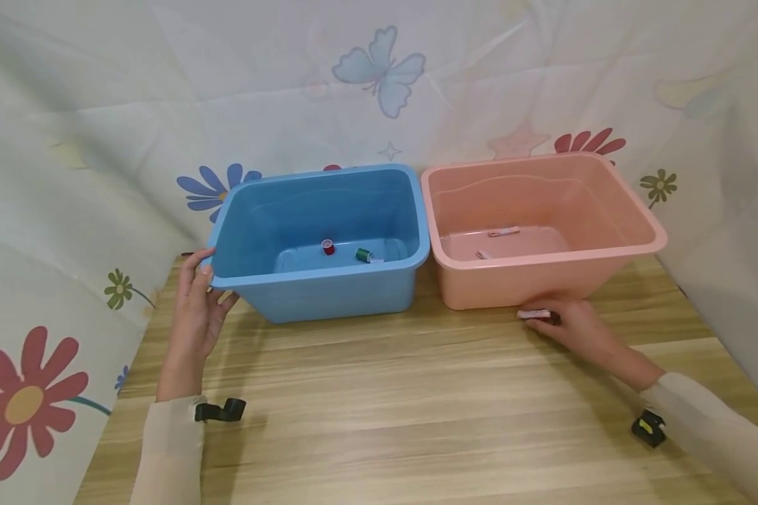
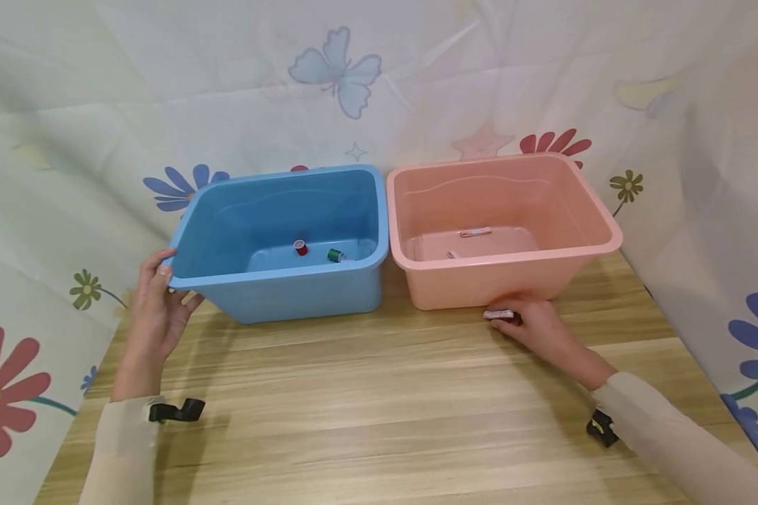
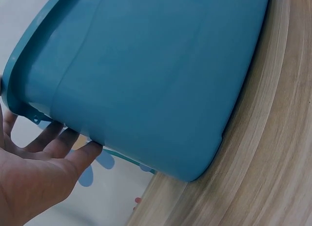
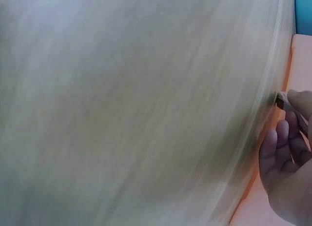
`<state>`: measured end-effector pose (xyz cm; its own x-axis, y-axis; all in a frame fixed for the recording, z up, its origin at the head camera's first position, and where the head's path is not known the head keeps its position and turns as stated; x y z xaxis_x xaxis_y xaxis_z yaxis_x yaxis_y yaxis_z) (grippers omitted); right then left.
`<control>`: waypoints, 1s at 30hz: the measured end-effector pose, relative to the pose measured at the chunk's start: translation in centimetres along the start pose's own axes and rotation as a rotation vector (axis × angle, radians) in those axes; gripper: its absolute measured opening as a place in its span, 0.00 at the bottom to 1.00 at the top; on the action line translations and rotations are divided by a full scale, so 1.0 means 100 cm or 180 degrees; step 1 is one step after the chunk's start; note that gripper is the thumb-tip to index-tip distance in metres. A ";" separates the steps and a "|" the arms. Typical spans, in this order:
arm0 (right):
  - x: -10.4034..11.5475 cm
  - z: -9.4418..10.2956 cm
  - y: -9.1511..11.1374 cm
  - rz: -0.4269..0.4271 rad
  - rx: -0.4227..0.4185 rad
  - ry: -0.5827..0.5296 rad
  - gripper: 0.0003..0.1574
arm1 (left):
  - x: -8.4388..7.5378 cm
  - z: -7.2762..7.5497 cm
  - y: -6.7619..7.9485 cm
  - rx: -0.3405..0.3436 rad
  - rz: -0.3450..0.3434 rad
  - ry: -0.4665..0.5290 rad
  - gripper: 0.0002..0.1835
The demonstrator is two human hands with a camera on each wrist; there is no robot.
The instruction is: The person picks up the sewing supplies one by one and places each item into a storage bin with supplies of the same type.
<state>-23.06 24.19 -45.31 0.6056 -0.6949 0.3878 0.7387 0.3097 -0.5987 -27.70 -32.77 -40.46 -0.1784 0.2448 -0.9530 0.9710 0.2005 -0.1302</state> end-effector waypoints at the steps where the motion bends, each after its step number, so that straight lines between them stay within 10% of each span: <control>1: 0.000 0.000 -0.001 -0.0021 -0.0029 0.0006 0.15 | 0.000 0.000 0.000 0.0004 -0.0001 0.0003 0.20; 16: -0.007 0.003 0.001 -0.0477 0.0106 0.0064 0.15 | -0.002 -0.002 -0.002 -0.0008 -0.0053 -0.0085 0.21; 30: 0.016 0.017 -0.019 -0.0154 -0.0026 -0.0248 0.18 | 0.001 0.001 -0.001 -0.0057 -0.0001 -0.0047 0.20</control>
<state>-22.99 23.62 -42.31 0.5908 -0.6562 0.4694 0.7653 0.2715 -0.5836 -27.79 -32.83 -40.61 -0.1761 0.2309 -0.9569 0.9679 0.2174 -0.1257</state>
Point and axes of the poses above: each hand's wrist, its own y-axis away from the middle knuckle, its own z-axis out of the back of the hand, x = y × z, the point moved 9 cm from there along -y, towards the middle knuckle, and after that the axes turned 10 degrees about -x, right-handed, at the moved point
